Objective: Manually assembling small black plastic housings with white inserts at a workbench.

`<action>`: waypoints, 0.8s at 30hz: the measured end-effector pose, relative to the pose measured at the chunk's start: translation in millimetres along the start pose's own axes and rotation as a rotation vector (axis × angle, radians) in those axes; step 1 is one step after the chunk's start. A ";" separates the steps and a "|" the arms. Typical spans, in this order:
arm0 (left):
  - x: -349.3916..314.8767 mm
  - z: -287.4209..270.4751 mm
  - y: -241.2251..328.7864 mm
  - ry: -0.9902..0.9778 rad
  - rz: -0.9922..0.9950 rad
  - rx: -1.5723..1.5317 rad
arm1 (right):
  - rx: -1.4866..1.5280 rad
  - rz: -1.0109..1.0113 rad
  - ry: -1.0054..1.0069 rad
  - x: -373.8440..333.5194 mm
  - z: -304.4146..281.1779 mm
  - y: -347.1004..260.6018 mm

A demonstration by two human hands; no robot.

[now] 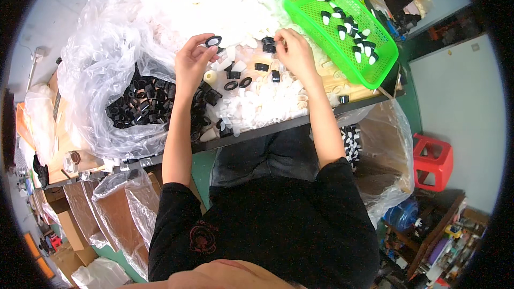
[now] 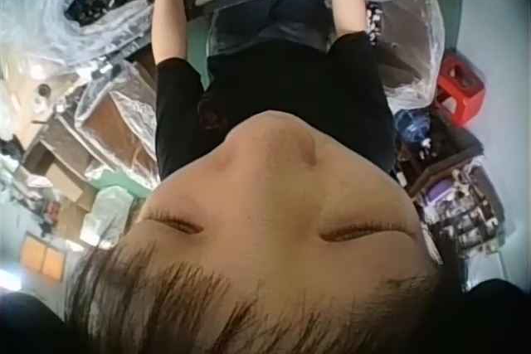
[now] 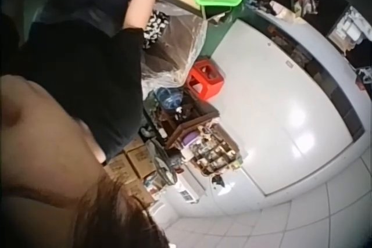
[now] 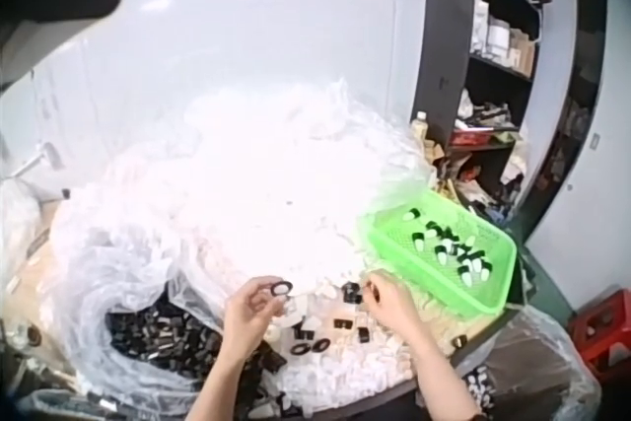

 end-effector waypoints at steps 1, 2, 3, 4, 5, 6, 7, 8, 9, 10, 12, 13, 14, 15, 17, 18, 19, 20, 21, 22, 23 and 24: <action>0.6 1.4 -0.4 -0.008 0.014 -0.001 | -0.009 -0.048 0.029 -0.9 1.2 -4.6; 1.0 2.6 -0.6 -0.015 0.027 -0.003 | -0.019 -0.096 0.059 -1.5 1.8 -8.9; 1.5 2.8 -1.2 -0.017 0.029 -0.003 | -0.020 -0.095 0.060 -1.7 3.4 -10.6; 1.8 1.8 -2.1 -0.008 0.028 -0.002 | -0.026 -0.109 0.015 -1.8 7.6 -13.5; 1.9 0.9 -2.7 0.002 0.027 -0.001 | -0.031 -0.122 -0.031 -2.2 10.6 -15.1; 1.8 0.8 -3.1 0.001 0.027 -0.001 | -0.032 -0.122 -0.030 -3.6 12.5 -12.7; 1.9 1.0 -1.7 0.006 0.030 0.017 | -0.104 -0.164 -0.019 -5.0 13.7 -13.9; 1.9 1.0 -0.5 0.010 0.032 0.036 | -0.175 -0.207 -0.009 -6.0 14.4 -14.8; 1.8 0.7 0.3 0.010 0.033 0.035 | -0.176 -0.208 -0.009 -6.8 15.6 -13.7; 2.0 0.2 0.0 0.005 0.020 0.034 | -0.181 -0.219 0.017 -6.5 15.3 -21.6; 2.0 0.0 -0.5 0.000 0.008 0.033 | -0.185 -0.231 0.043 -8.6 20.5 -33.4; 2.0 -0.5 -0.7 0.005 0.010 0.030 | -0.119 -0.316 -0.033 -11.3 29.4 -42.3; 2.0 -0.7 -0.7 0.009 0.011 0.027 | -0.052 -0.401 -0.109 -14.6 37.4 -51.3; 2.0 -0.4 -0.4 0.009 0.011 0.028 | 0.001 -0.462 -0.188 -17.8 44.5 -59.0; 0.9 -1.7 1.1 0.018 0.015 0.037 | 0.011 -0.515 -0.254 -22.7 52.1 -77.4; 0.9 -3.1 0.8 0.018 0.013 0.037 | 0.020 -0.568 -0.320 -26.3 57.3 -85.5; 1.3 -4.6 1.6 0.024 0.015 0.042 | 0.020 -0.590 -0.321 -29.2 60.5 -87.8; 1.8 -5.4 2.1 0.029 0.016 0.047 | 0.019 -0.590 -0.321 -29.7 61.5 -85.4; 2.2 -5.2 2.5 0.028 0.016 0.046 | -0.001 -0.581 -0.338 -29.6 63.2 -81.5; 2.2 -6.3 2.7 0.036 0.019 0.048 | -0.018 -0.574 -0.357 -28.5 65.1 -78.6; 2.2 -7.3 2.9 0.043 0.021 0.050 | -0.023 -0.592 -0.310 -26.5 62.5 -76.5; 2.1 -7.6 3.2 0.045 0.021 0.050 | -0.022 -0.594 -0.311 -26.2 62.2 -74.0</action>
Point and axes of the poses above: each hand's wrist, its own x-axis towards the middle knuckle, its own z-axis out of the palm, y = z × x, the point moved 5 cm from there along x, towards the middle knuckle, and after that the axes turned 4 degrees about -z, right-handed, at the moved point
